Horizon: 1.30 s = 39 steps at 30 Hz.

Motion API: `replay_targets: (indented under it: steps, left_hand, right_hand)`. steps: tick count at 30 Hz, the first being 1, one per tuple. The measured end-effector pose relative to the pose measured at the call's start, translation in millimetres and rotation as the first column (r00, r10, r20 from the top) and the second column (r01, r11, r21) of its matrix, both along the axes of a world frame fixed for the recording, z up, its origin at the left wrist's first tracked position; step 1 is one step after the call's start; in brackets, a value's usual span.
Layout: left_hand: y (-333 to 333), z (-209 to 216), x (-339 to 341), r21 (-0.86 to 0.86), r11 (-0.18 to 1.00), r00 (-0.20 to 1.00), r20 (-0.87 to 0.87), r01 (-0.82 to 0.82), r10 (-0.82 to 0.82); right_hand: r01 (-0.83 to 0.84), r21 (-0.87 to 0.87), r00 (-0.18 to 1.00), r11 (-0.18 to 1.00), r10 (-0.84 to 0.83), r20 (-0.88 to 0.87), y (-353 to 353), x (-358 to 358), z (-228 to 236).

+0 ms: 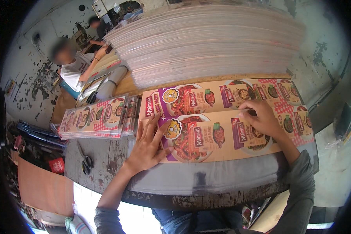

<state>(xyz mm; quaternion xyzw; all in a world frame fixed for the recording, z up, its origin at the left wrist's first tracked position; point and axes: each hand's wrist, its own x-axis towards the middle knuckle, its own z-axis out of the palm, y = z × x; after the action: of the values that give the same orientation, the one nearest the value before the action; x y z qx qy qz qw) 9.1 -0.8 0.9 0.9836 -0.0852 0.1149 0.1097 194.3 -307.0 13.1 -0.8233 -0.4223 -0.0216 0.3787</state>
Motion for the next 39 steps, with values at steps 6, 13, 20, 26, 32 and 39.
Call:
replay_targets:
  steps: [6, 13, 20, 26, 32, 39]
  left_hand:
    - [-2, 1, 0, -0.001, 1.000, 1.000, -0.016, -0.019, 0.019]
    - [-2, 4, 2, -0.019, 0.999, 0.999, 0.017, -0.028, 0.028]
    - [1, 4, 3, -0.042, 0.999, 0.998, 0.050, -0.023, 0.025]
    - [-3, 3, 7, -0.022, 1.000, 0.999, 0.040, -0.022, 0.023]
    - [-1, 7, 2, -0.038, 0.998, 0.998, -0.031, -0.053, 0.052]
    - [-3, 11, 7, -0.017, 1.000, 0.999, 0.035, -0.005, 0.005]
  right_hand:
    - [0.014, -0.003, 0.996, 1.000, -0.014, 0.088, 1, -2, -3]
    - [0.096, 0.069, 0.995, 0.993, -0.094, -0.036, 6, -16, 4]
    - [0.091, 0.349, 0.926, 0.933, -0.208, 0.316, -4, -47, 32]
    - [0.332, -0.620, -0.133, -0.711, -0.686, 0.715, 0, -168, 99]
    - [-0.868, 0.469, 0.340, -0.166, 0.489, 0.803, 23, -150, 107]
    - [-0.915, 0.397, 0.361, -0.077, 0.288, 0.887, 21, -151, 100]
